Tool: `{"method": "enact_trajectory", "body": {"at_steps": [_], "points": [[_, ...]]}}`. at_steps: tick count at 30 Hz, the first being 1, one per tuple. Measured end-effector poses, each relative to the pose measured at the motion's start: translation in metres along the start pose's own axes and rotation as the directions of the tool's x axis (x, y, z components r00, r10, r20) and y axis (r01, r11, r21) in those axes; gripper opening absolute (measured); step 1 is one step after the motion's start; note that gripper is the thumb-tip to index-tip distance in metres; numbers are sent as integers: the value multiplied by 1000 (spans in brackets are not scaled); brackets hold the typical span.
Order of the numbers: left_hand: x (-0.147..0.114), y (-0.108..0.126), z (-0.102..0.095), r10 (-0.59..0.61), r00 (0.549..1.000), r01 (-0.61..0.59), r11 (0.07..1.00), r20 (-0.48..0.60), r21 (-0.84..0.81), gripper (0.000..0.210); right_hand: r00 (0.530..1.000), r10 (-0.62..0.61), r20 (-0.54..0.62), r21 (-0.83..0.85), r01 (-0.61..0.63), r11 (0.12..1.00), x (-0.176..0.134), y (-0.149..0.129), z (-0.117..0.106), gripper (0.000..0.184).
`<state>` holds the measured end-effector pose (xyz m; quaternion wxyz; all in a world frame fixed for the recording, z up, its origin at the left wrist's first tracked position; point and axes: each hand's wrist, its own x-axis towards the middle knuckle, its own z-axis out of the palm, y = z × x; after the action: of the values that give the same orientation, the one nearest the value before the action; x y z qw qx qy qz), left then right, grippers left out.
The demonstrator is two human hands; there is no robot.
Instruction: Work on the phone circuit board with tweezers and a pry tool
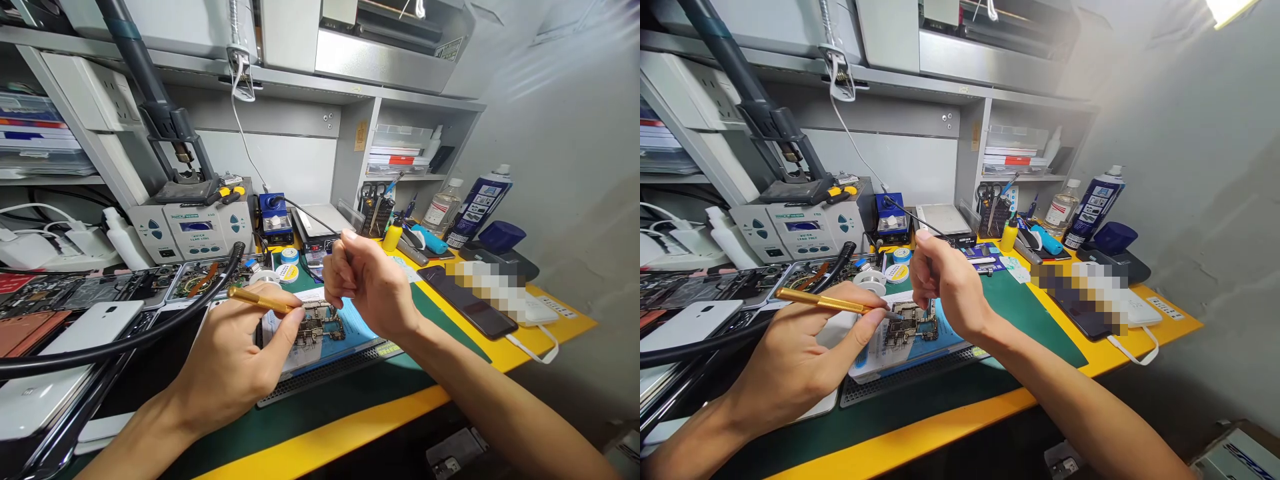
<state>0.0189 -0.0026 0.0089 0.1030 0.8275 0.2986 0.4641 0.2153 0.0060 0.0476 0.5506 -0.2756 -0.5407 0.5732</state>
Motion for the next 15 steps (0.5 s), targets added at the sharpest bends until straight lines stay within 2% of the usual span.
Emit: {"method": "enact_trajectory", "body": {"at_steps": [8,15], "points": [[0,0,-1,-3,1000,3,1000,1,6,7,999,20,-28,9,-20,1000,2,3,-2,53],[-1,0,-1,-16,1000,16,1000,5,7,8,1000,6,0,-30,-6,1000,0,5,-4,46]]}}
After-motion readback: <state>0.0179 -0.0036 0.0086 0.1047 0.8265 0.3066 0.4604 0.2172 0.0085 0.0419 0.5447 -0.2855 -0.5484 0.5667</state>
